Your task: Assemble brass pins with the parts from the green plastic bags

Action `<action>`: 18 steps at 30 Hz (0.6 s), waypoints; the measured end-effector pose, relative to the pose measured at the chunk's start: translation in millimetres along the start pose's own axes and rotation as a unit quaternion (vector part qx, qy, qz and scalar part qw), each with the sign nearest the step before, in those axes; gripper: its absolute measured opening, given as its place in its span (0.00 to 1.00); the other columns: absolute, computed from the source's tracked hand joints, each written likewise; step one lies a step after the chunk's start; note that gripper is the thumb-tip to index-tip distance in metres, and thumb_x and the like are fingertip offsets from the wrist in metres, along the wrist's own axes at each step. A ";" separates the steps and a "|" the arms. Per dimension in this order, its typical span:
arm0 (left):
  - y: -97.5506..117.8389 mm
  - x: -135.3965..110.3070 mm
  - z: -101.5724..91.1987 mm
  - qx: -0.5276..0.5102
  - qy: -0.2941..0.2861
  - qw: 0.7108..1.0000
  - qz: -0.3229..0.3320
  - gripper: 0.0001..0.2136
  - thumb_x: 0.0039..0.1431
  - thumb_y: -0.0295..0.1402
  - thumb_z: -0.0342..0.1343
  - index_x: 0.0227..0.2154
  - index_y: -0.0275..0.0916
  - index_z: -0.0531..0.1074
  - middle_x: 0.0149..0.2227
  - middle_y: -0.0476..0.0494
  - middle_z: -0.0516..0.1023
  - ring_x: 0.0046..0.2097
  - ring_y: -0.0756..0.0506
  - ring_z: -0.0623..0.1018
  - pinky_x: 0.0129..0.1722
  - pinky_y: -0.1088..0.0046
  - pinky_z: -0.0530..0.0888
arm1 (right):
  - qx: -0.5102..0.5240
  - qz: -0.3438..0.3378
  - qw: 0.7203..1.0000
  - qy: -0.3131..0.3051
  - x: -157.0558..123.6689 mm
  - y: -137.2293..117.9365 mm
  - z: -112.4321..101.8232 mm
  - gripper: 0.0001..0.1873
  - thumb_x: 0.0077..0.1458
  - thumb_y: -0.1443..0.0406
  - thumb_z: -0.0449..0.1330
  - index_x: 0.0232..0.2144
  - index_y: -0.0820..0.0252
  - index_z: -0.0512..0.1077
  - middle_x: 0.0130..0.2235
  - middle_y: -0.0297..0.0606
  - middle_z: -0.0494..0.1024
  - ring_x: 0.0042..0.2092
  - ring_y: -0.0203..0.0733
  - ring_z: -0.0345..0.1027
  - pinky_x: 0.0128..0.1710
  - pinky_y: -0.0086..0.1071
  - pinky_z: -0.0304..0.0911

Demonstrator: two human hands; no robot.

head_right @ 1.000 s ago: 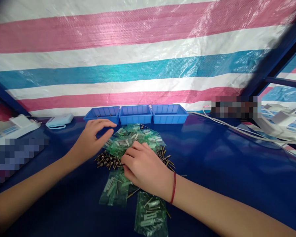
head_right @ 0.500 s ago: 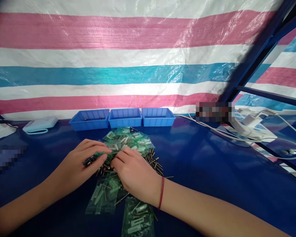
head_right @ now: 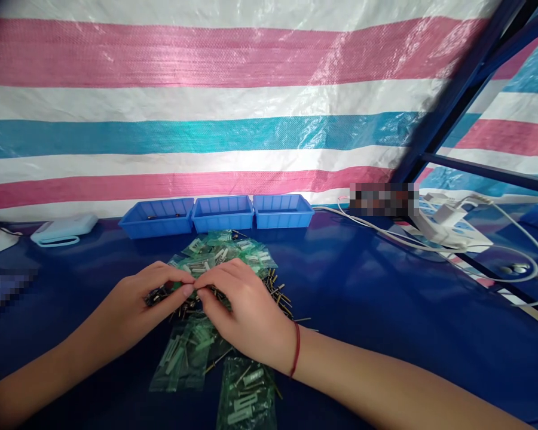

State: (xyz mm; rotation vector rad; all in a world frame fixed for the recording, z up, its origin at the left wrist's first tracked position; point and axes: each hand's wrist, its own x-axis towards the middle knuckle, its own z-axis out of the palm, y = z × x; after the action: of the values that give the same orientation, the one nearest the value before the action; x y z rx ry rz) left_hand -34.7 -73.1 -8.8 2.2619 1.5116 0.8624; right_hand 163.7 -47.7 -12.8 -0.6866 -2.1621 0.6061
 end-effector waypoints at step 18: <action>6.7 -2.8 1.7 -0.021 0.016 1.000 0.010 0.08 0.63 0.35 0.50 0.38 0.45 0.75 0.34 0.49 0.78 0.35 0.47 0.76 0.33 0.74 0.71 | 0.014 -0.012 0.998 0.065 -0.4 -4.3 0.2 0.10 0.55 0.72 0.57 0.39 0.57 0.71 0.36 0.37 0.77 0.41 0.41 0.69 0.40 0.36 0.67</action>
State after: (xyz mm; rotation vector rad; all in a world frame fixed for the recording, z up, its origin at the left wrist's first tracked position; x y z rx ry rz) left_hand -29.5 -78.2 -7.5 2.2474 1.4734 0.9304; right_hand 162.6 -51.1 -10.5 -0.6661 -2.0349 0.5624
